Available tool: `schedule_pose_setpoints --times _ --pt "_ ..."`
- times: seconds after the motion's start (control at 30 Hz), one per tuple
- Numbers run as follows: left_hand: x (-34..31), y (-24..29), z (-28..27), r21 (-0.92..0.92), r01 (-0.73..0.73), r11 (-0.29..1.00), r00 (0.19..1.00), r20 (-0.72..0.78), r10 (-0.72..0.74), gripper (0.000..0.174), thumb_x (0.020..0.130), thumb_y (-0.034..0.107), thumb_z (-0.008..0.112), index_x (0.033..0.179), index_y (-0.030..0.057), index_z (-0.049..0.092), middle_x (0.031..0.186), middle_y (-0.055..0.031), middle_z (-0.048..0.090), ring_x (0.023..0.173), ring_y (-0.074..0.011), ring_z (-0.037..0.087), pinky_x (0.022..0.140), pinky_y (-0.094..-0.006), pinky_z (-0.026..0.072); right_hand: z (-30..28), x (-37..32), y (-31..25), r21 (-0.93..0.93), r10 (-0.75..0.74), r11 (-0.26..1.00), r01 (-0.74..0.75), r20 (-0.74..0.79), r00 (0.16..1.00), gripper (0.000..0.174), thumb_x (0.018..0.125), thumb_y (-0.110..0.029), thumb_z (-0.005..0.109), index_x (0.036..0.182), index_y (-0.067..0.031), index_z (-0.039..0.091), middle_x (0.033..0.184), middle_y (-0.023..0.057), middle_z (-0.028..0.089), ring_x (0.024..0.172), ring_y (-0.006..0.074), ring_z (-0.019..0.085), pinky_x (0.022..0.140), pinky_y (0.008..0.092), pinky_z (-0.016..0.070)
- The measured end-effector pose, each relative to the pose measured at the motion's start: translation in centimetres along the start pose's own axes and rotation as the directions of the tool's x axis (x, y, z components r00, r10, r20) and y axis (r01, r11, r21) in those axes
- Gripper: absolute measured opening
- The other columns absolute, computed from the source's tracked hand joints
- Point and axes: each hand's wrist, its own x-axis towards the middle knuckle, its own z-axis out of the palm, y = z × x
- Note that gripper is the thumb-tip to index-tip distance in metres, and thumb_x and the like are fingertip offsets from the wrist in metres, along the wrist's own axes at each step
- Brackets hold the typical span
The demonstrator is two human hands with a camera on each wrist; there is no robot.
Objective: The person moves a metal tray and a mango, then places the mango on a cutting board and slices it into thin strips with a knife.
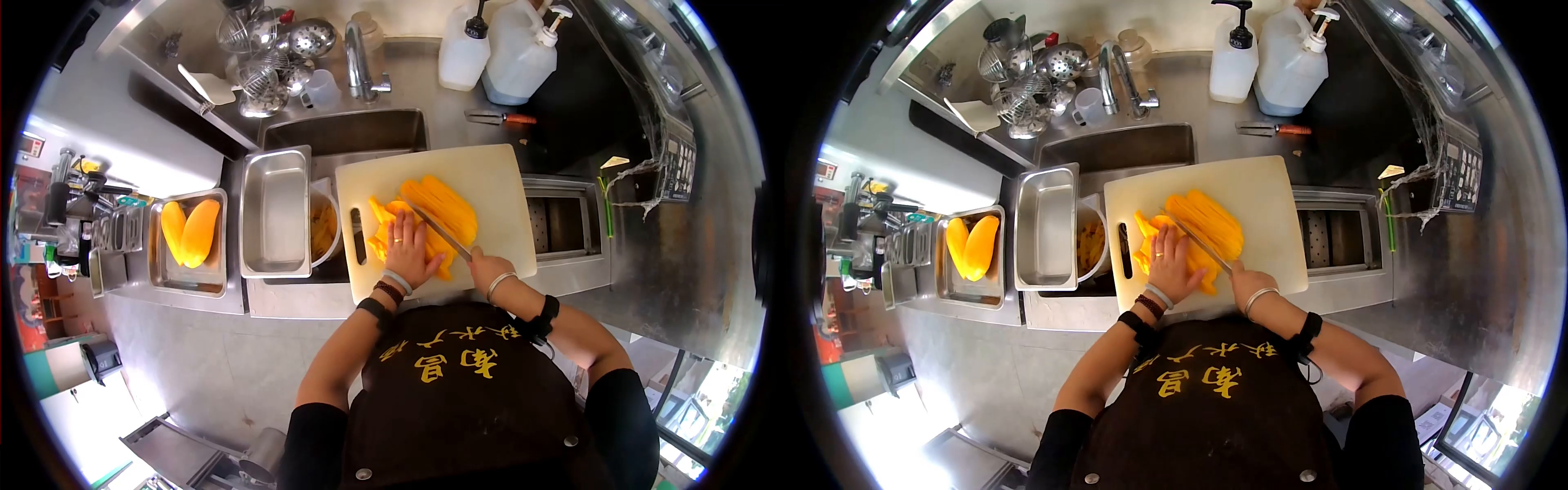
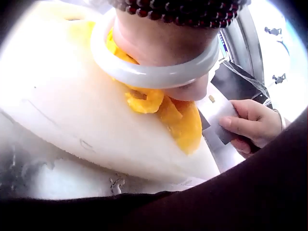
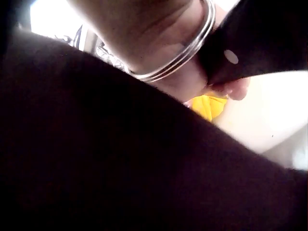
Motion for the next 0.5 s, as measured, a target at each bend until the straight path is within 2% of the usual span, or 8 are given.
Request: schedule_pose_setpoints --times 0.13,0.2,0.3,0.4,0.5 --pt "0.0 0.0 0.1 -0.001 0.01 1.0 1.0 0.008 -0.01 0.063 0.071 0.044 0.05 0.111 -0.0033 0.04 0.122 -0.0257 0.029 0.119 -0.0401 0.02 0.096 -0.0506 0.0154 0.5 -0.1 -0.5 0.006 0.017 1.0 -0.017 0.026 1.0 0.019 0.082 -0.017 0.038 0.093 -0.0013 0.04 0.071 0.0201 0.058 0.069 0.0342 0.058 0.063 0.0418 0.0448" --pt "0.0 0.1 0.2 -0.004 0.013 1.0 1.0 0.01 -0.012 0.062 0.069 0.042 0.053 0.11 -0.0026 0.04 0.122 -0.025 0.029 0.118 -0.0402 0.02 0.096 -0.0515 0.0159 1.6 0.4 -0.4 -0.002 0.074 0.997 -0.074 -0.026 0.997 0.02 0.081 -0.019 0.042 0.091 -0.0014 0.039 0.069 0.0188 0.058 0.067 0.0345 0.057 0.06 0.0426 0.0441" --pt "0.1 0.3 0.3 -0.001 0.009 1.0 1.0 0.025 -0.009 0.061 0.07 0.042 0.052 0.11 -0.0025 0.04 0.123 -0.0246 0.029 0.118 -0.0406 0.02 0.096 -0.0519 0.0155 2.1 2.0 -0.8 -0.001 0.124 0.992 -0.124 -0.044 0.991 0.019 0.08 -0.015 0.04 0.092 -0.0012 0.038 0.071 0.0193 0.058 0.069 0.0342 0.058 0.061 0.0427 0.0441" --pt "0.4 0.2 0.4 0.006 0.005 1.0 1.0 -0.006 -0.005 0.06 0.07 0.042 0.052 0.11 -0.002 0.041 0.123 -0.0244 0.029 0.118 -0.0406 0.021 0.096 -0.0519 0.0154 2.7 3.0 -0.8 0.019 0.102 0.995 -0.101 -0.022 0.995 0.021 0.078 -0.009 0.037 0.097 0.0 0.04 0.078 0.022 0.058 0.074 0.036 0.058 0.067 0.0422 0.045" --pt "0.1 0.3 0.6 0.023 -0.007 1.0 1.0 -0.008 0.007 0.059 0.071 0.042 0.052 0.109 -0.0014 0.041 0.123 -0.0248 0.029 0.118 -0.0407 0.021 0.096 -0.0517 0.0155 2.7 3.4 0.0 -0.027 0.054 0.998 -0.055 -0.024 0.998 0.018 0.08 -0.016 0.04 0.092 -0.0021 0.04 0.07 0.0197 0.058 0.068 0.0347 0.057 0.062 0.043 0.0437"
